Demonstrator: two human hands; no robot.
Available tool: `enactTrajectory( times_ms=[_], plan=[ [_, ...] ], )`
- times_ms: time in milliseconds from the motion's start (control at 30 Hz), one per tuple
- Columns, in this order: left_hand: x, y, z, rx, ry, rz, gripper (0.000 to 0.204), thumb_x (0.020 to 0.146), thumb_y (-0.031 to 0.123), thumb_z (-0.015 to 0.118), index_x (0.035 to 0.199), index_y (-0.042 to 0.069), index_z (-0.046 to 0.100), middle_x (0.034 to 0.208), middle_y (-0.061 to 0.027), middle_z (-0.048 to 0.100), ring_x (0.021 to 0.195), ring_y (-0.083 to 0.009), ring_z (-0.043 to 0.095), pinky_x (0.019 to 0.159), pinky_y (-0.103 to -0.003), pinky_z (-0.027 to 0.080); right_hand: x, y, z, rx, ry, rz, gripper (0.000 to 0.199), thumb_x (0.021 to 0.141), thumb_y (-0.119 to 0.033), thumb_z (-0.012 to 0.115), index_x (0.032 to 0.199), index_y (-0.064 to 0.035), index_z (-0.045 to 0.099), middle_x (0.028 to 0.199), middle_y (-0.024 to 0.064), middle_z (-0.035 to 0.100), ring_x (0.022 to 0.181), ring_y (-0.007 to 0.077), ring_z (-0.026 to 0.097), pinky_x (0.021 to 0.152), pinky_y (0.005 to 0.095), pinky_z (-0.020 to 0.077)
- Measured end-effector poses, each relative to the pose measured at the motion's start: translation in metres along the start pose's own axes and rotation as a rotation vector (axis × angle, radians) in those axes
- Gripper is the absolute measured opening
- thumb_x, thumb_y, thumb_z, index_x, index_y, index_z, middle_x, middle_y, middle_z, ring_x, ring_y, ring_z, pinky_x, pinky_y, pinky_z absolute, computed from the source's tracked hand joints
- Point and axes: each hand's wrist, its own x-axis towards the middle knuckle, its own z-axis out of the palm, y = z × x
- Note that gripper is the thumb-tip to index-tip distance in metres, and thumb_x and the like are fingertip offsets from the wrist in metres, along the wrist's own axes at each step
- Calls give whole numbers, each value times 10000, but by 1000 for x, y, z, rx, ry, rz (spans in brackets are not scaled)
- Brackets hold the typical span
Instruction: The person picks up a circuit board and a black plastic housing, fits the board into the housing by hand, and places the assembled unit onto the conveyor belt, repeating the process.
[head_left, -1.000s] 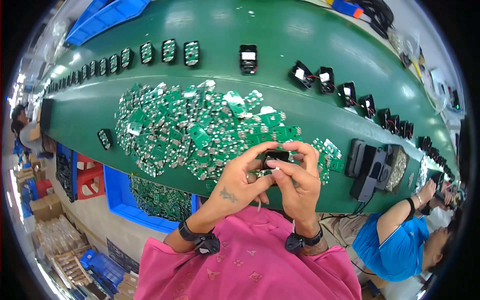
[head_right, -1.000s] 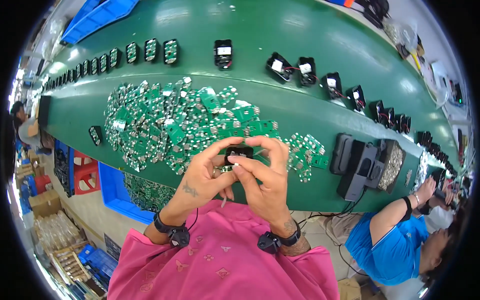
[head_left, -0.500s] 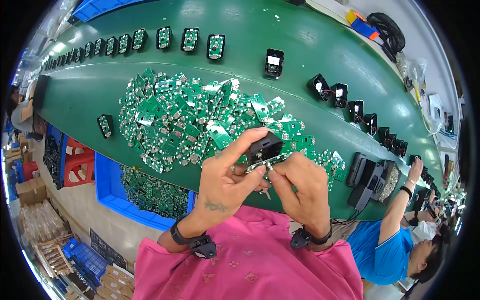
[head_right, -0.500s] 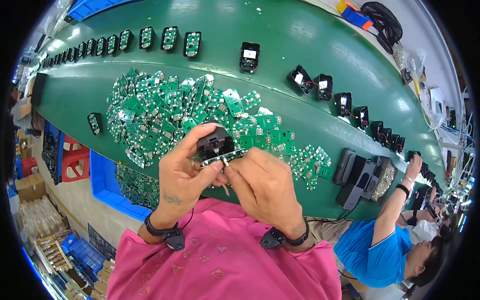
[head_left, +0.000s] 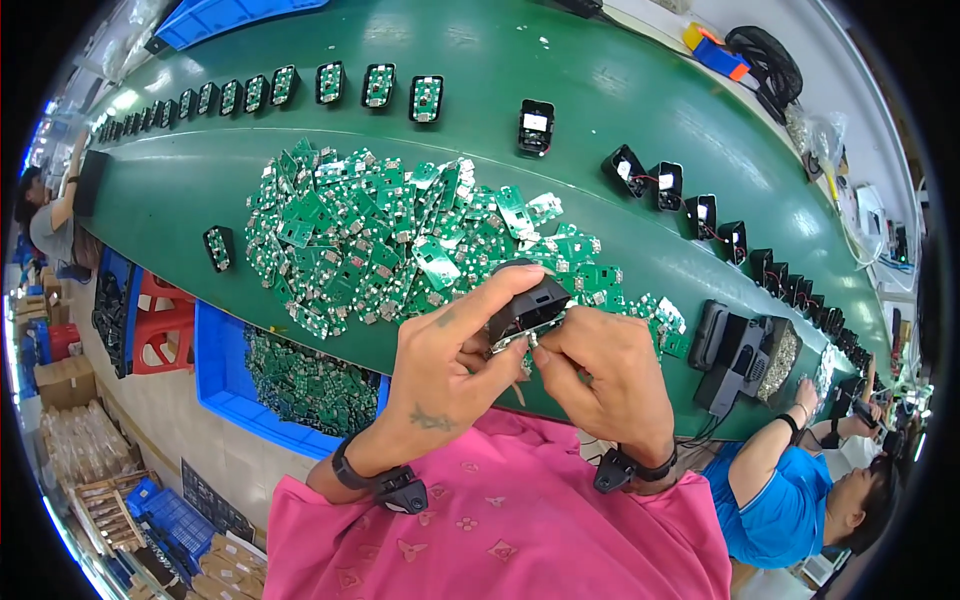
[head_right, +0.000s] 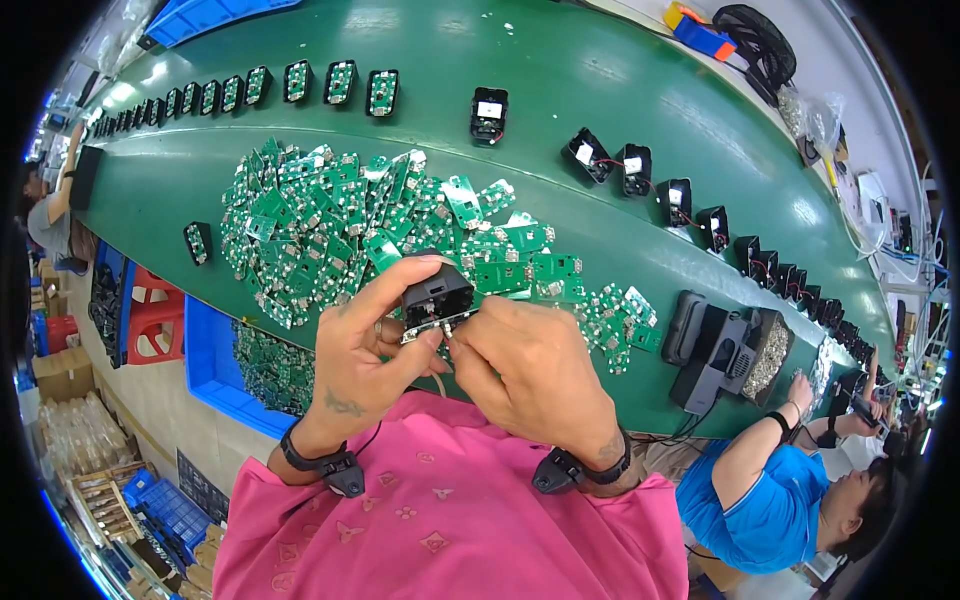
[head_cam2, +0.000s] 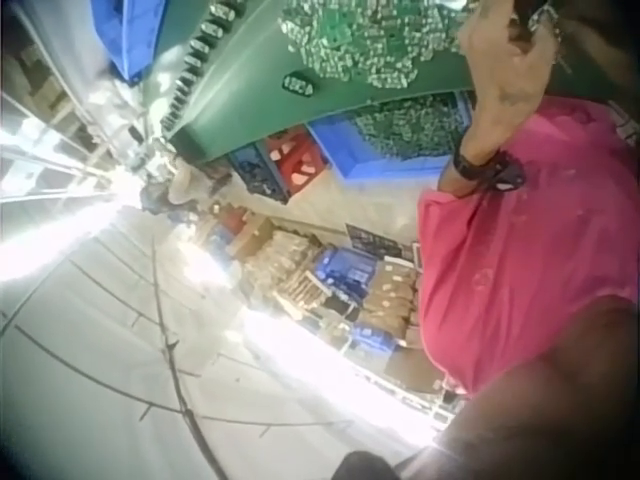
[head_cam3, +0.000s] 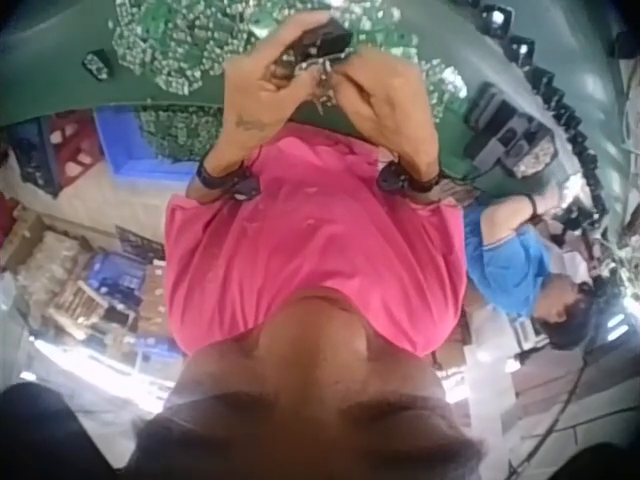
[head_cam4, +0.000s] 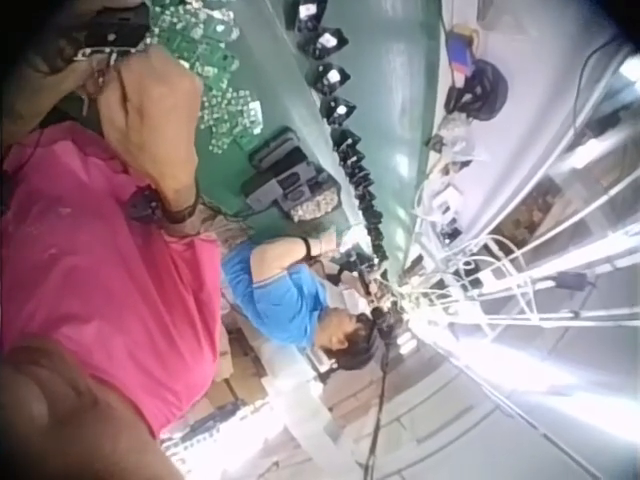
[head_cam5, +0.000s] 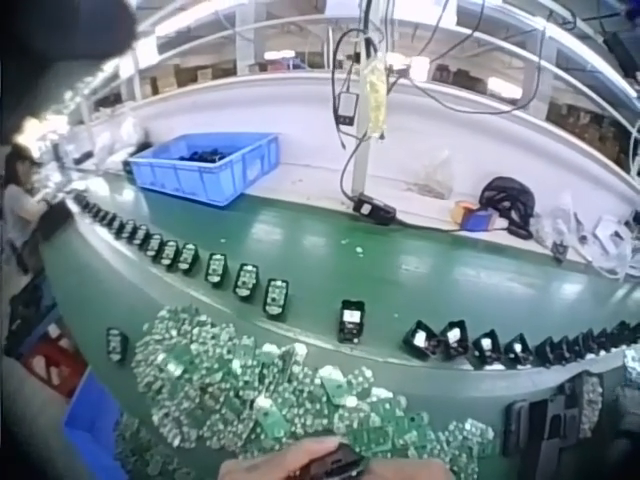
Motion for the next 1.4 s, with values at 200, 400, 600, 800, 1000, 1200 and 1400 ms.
enactTrajectory(
  times_ms=[200, 400, 600, 800, 1000, 1200, 1400],
  plan=[
    [0, 2, 16, 347, 58, 250, 555, 773, -80, 648, 1295, 103, 603, 924, -101, 683, 638, -140, 652, 546, -261, 561, -12, -4, -5, 19, 69, 70, 40, 753, -3, 656, 744, 3, 617, 644, 98, 536, 512, 235, 529, 482, 354, 397],
    [-2, -1, 30, 313, 63, 259, 563, 765, -76, 661, 1295, 106, 606, 978, -112, 700, 652, -148, 682, 541, -265, 567, -24, -1, -12, 44, 109, 108, 55, 745, -3, 652, 730, 21, 605, 623, 92, 528, 492, 216, 508, 476, 343, 380],
    [-5, 2, 40, 138, 62, 126, 574, 762, -70, 676, 1306, 94, 598, 1080, -119, 703, 700, -166, 719, 558, -260, 582, -28, -6, -22, 148, 103, 210, 71, 747, -12, 631, 703, 31, 595, 608, 88, 526, 483, 183, 490, 471, 323, 362],
    [-7, 0, 45, 248, 80, 228, 564, 770, -65, 673, 1309, 81, 592, 1082, -123, 695, 736, -166, 709, 575, -258, 586, -33, -6, -20, 115, 112, 232, 86, 769, -23, 626, 715, 37, 597, 621, 101, 554, 496, 202, 517, 477, 335, 378],
    [-13, -19, 68, 288, 123, 252, 516, 808, -67, 629, 1298, 90, 597, 1046, -122, 686, 662, -155, 650, 528, -279, 522, -48, 5, -17, 0, 125, 211, 102, 796, -36, 623, 742, 49, 607, 655, 160, 581, 562, 315, 580, 529, 395, 427],
    [-9, -46, 83, 8, -72, -56, 564, 872, -81, 597, 1407, 32, 456, 1132, -149, 654, 779, -164, 710, 635, -252, 594, -76, 30, -13, 18, 179, 292, 138, 829, -54, 628, 734, 45, 610, 647, 157, 578, 553, 286, 575, 533, 394, 421],
    [7, -31, 109, -336, -238, -201, 609, 892, -55, 588, 1453, 55, 381, 1249, -155, 569, 811, -168, 694, 668, -251, 592, -110, 41, -9, 196, 583, 602, 211, 924, -112, 634, 770, 29, 613, 600, 26, 560, 539, 52, 492, 469, 246, 366]
  ],
)
